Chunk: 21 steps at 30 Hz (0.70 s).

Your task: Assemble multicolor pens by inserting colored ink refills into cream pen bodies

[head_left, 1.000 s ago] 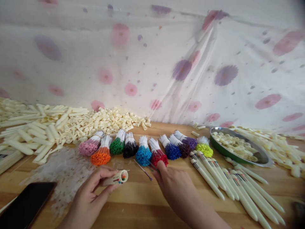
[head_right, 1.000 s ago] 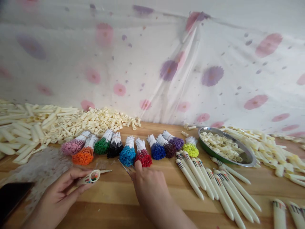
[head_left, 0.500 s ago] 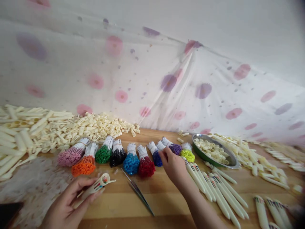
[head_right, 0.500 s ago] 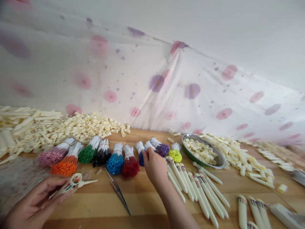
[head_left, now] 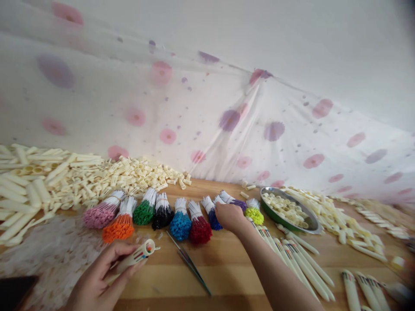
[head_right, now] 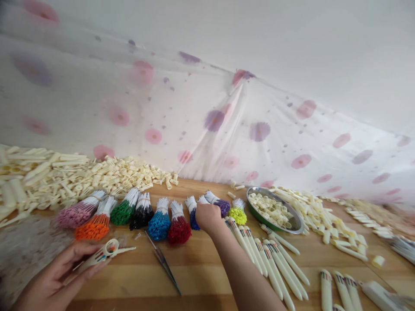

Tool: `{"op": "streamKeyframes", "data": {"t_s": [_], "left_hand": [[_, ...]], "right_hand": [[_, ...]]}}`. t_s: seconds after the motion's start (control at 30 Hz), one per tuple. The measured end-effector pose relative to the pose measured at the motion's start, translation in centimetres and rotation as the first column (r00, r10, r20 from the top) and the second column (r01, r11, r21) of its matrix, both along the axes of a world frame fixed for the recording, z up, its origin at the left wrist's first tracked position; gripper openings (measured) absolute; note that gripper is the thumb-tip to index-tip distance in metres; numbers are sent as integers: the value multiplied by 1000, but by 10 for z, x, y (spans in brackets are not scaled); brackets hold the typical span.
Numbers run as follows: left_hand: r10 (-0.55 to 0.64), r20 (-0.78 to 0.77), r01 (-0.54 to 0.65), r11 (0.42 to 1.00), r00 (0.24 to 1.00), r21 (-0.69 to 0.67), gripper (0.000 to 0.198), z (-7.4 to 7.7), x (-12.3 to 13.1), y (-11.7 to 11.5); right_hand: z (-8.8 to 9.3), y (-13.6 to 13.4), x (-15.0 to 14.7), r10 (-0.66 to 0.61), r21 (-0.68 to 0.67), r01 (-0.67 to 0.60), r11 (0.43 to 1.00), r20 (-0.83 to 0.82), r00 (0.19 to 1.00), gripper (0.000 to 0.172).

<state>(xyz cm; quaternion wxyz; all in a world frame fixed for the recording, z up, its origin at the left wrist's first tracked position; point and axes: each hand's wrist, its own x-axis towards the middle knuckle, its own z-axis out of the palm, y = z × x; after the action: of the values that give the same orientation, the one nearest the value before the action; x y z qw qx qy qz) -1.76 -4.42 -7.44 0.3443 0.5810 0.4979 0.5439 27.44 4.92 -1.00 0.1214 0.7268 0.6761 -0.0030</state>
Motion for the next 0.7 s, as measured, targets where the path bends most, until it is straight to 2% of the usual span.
{"op": "streamKeyframes", "data": {"t_s": [0.2,0.43,0.7], "left_hand": [[-29,5,29,1000,1000,5,21,7,4,-1],[-54,-30,54,999,998,-11,19,7,5,-2],[-67,-47,66,998,997,-11,21,9,5,-1]], "right_hand": [[4,11,1,83,-126,-77,989,43,996,29],[1,2,1,26,4,-26,1000,97,995,31],[2,2,-2,33,19,-35,999,91,995,30]]}}
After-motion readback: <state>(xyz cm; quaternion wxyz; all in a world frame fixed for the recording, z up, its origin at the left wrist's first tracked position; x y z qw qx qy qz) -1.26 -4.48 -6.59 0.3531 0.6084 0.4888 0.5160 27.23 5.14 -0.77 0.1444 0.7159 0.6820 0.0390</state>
